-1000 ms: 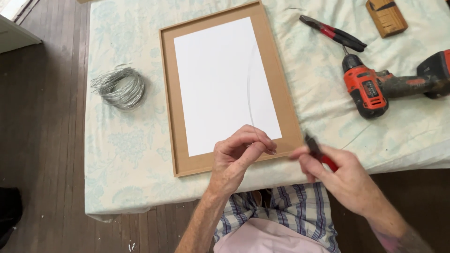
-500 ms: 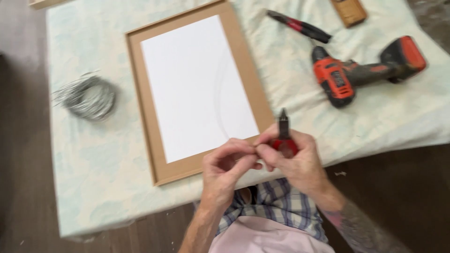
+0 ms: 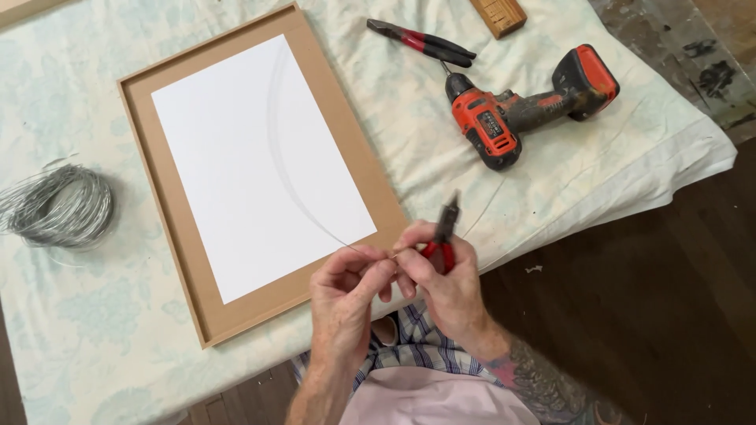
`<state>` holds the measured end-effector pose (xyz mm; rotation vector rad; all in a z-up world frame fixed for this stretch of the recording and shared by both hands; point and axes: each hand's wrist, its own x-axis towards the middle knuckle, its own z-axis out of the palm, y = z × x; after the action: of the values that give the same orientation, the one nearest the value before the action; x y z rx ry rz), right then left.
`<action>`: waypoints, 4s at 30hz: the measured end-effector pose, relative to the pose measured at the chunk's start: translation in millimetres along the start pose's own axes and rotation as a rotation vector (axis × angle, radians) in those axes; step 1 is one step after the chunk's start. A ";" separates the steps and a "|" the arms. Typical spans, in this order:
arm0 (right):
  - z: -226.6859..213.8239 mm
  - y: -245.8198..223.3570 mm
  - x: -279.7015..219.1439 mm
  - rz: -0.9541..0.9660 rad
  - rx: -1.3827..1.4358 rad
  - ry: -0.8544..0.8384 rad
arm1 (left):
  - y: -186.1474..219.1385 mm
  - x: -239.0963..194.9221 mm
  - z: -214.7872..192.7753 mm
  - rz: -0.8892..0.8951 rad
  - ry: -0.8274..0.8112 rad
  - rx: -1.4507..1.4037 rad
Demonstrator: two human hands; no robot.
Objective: Measuring, cutting, and attaching a hanging wire to the back of a picture frame.
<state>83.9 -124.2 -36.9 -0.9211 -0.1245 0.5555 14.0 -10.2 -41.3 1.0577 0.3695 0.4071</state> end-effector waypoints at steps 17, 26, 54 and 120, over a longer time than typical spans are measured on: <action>-55.1 -44.1 -9.5 0.034 -0.729 0.009 | -0.7 -9.6 31.7 0.065 -0.172 0.400; -80.5 -92.8 11.2 -0.037 -1.355 0.253 | -13.3 1.4 15.7 0.055 -0.057 0.167; -146.7 -137.6 74.6 -0.627 -2.049 0.116 | 28.0 -1.8 -9.0 0.110 0.086 0.041; 71.0 -30.8 17.4 -0.517 -0.280 -0.119 | 131.2 -29.4 17.8 1.286 0.297 1.154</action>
<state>87.5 -79.0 28.2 -1.0776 -0.5428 0.1106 -21.8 18.3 86.3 2.3328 0.1010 1.6288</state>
